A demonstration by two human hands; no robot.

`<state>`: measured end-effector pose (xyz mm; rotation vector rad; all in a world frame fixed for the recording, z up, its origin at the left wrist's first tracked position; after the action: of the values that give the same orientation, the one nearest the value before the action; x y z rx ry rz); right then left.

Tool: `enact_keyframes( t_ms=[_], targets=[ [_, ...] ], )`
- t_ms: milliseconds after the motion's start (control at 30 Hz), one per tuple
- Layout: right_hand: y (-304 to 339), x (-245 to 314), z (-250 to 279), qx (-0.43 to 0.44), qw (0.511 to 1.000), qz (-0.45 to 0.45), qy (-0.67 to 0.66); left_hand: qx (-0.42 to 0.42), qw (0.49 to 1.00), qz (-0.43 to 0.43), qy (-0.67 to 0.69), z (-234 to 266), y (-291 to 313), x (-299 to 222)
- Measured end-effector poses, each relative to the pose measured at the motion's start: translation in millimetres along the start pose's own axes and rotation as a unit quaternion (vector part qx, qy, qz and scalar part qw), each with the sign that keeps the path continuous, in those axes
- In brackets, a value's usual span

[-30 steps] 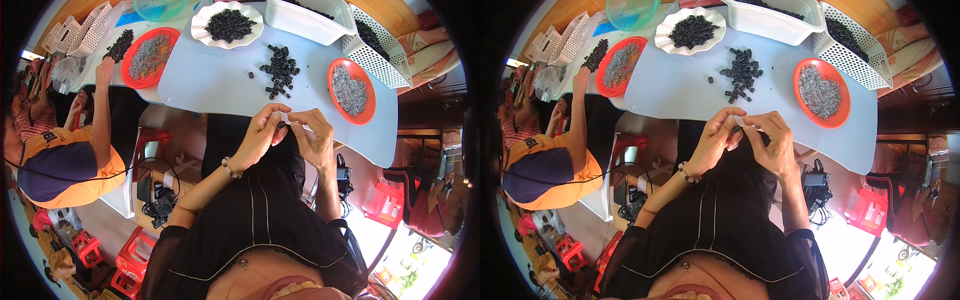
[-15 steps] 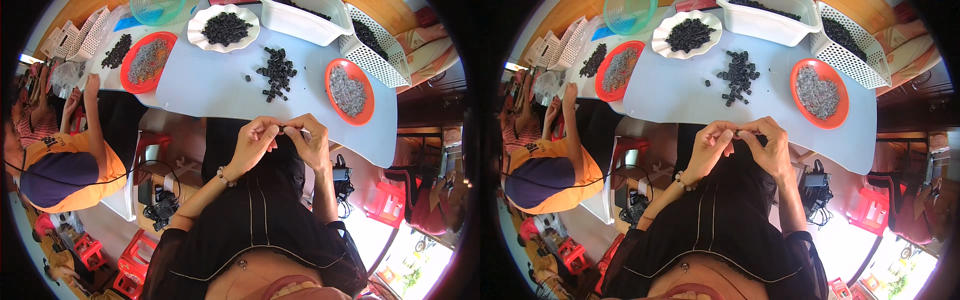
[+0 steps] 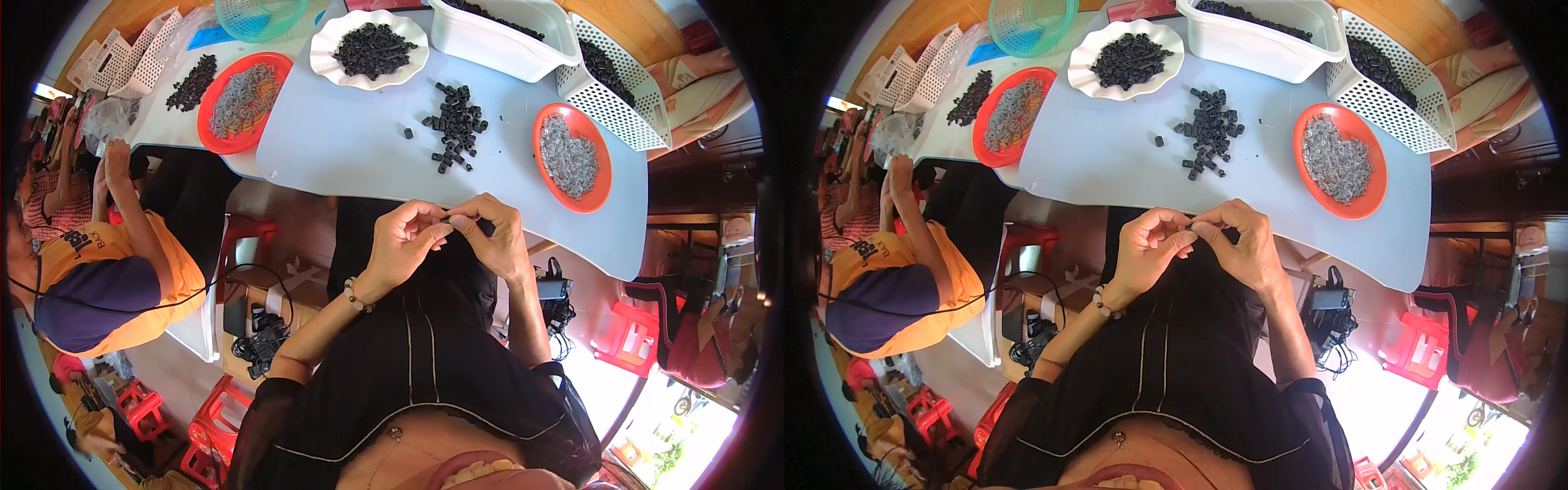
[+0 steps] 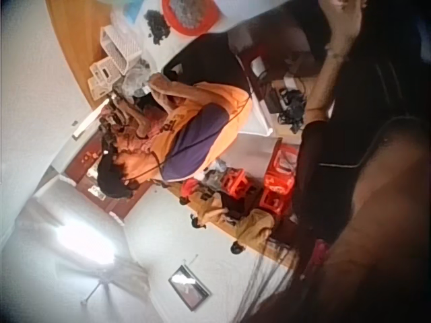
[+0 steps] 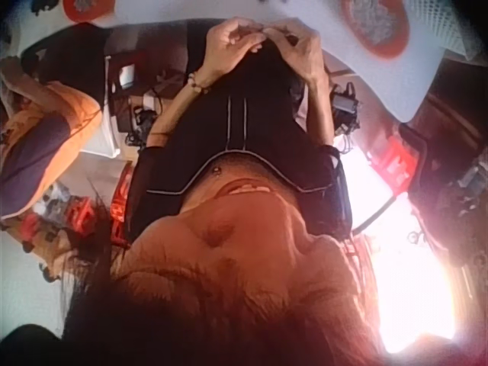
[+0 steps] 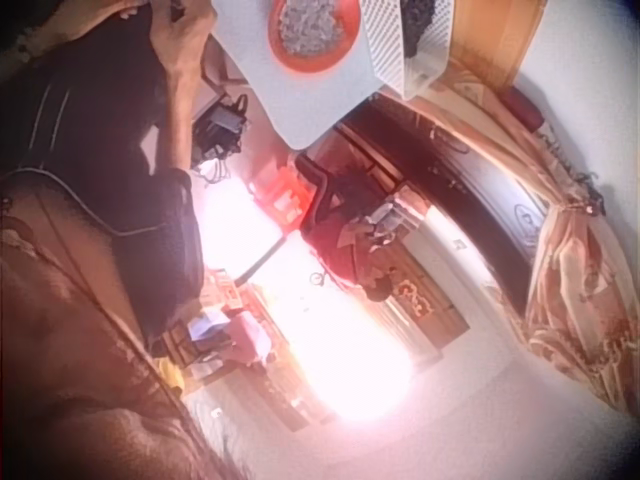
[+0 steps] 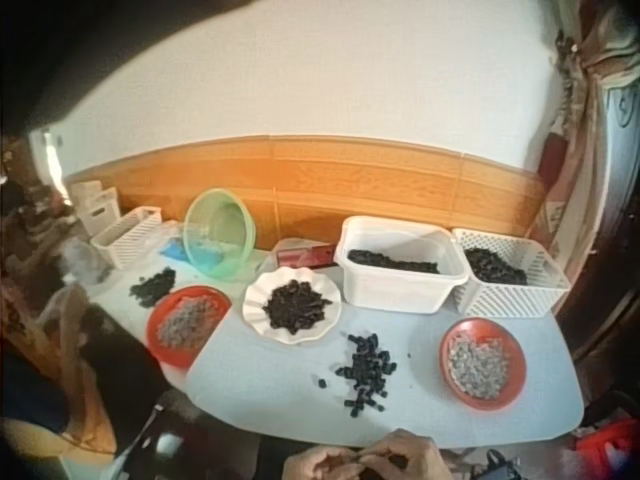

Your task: The person assembles small components by picking up cylindrical black pieces and small metal fittings from trays on the table and inserting the parts together by hand.

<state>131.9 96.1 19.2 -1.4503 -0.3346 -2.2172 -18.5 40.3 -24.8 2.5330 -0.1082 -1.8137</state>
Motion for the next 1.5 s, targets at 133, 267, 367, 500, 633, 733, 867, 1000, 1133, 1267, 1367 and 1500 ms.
enact_keyframes(
  t_ms=[133, 267, 367, 500, 633, 733, 867, 1000, 1133, 1267, 1367, 1500],
  targets=[
    [-10, -2, 8, -0.087, 0.992, 0.021, 0.083, -0.002, 1.000, -0.002, 0.005, 6, -1, 1],
    [-26, -19, 17, -0.210, 0.945, 0.064, 0.241, -0.015, 0.999, 0.003, 0.041, 7, -1, 4],
    [-34, -26, 16, -0.218, 0.921, 0.081, 0.313, 0.001, 0.998, 0.017, 0.057, 4, -3, 4],
    [-40, -25, 9, -0.207, 0.922, 0.060, 0.320, -0.012, 0.998, 0.015, 0.064, 9, 0, 4],
    [-35, -28, 15, -0.219, 0.935, 0.075, 0.269, -0.012, 0.996, 0.029, 0.078, 4, -2, 2],
    [-31, -26, 20, -0.217, 0.963, 0.044, 0.154, -0.004, 0.994, 0.032, 0.106, 4, -3, 1],
    [-23, -35, 24, -0.192, 0.980, -0.032, -0.035, -0.003, 0.994, 0.013, 0.111, 3, -5, 2],
    [-19, -42, 20, -0.186, 0.980, -0.029, -0.067, -0.004, 0.991, 0.031, 0.129, 2, 1, -1],
    [-17, -35, 11, -0.183, 0.983, -0.018, 0.008, -0.030, 0.992, 0.021, 0.124, 12, 7, -2],
    [-10, -37, 6, -0.198, 0.979, 0.007, 0.050, -0.044, 0.992, 0.021, 0.115, 14, 11, -6],
    [-8, -41, 3, -0.189, 0.980, 0.039, 0.050, -0.038, 0.991, 0.012, 0.126, 18, 17, -5],
    [-11, -45, 0, -0.181, 0.977, 0.053, 0.094, -0.057, 0.993, 0.003, 0.105, 26, 24, -2]
  ],
)
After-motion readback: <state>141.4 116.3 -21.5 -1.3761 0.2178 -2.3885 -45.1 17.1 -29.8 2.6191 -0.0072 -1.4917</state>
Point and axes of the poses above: each hand's wrist, its own y-axis away from the middle knuckle, its own z-axis out of the back of the hand, x = y × z, the point moved 4 cm from there along -y, towards the middle knuckle, and after that the axes turned 4 degrees about x, right-handed, at the moved point
